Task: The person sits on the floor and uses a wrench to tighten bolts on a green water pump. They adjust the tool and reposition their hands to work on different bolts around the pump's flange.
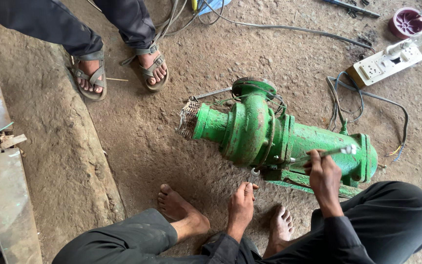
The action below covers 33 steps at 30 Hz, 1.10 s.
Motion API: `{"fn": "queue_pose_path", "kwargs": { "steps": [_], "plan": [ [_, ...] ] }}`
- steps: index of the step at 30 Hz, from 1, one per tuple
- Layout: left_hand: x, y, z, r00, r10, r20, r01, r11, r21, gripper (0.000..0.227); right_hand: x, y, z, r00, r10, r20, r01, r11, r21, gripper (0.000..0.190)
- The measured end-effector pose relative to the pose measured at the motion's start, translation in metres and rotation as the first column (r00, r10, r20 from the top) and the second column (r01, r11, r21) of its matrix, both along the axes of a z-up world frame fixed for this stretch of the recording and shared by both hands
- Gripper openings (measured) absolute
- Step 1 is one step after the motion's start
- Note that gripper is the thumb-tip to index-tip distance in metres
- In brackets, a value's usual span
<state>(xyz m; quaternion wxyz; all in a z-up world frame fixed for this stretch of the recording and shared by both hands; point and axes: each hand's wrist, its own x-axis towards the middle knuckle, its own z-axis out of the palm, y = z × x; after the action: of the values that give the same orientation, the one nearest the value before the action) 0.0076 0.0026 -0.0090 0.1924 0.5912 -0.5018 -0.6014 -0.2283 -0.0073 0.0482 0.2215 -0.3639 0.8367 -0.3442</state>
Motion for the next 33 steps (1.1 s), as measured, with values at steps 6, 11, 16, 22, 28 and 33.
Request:
{"fn": "queue_pose_path", "kwargs": {
  "steps": [6,11,16,22,28,33],
  "plan": [
    [0.000,0.000,0.001,1.000,0.017,-0.023,-0.017,1.000,-0.006,0.040,-0.024,-0.025,-0.027,0.986,0.048,-0.159,-0.033,0.995,0.098,0.045],
    [-0.001,0.002,-0.001,1.000,0.005,-0.012,-0.005,1.000,-0.007,0.040,-0.046,-0.043,-0.053,0.988,0.048,-0.149,-0.020,0.983,0.184,0.046],
    [-0.002,0.003,-0.004,0.999,0.011,-0.031,-0.011,1.000,-0.006,0.039,-0.066,-0.056,-0.073,0.975,0.105,-0.196,-0.057,0.971,0.234,0.046],
    [0.000,0.005,-0.004,0.999,-0.002,-0.037,0.002,1.000,0.018,0.040,-0.082,-0.075,-0.096,0.969,0.165,-0.183,-0.107,0.951,0.290,0.046],
    [0.002,0.004,-0.005,1.000,0.010,-0.017,-0.010,1.000,0.009,0.039,-0.086,-0.087,-0.106,0.967,0.187,-0.175,-0.119,0.932,0.342,0.045],
    [0.002,0.004,-0.011,1.000,0.021,0.004,-0.021,1.000,0.009,0.039,-0.086,-0.089,-0.112,0.963,0.191,-0.193,-0.127,0.946,0.300,0.041]
  ]
}}
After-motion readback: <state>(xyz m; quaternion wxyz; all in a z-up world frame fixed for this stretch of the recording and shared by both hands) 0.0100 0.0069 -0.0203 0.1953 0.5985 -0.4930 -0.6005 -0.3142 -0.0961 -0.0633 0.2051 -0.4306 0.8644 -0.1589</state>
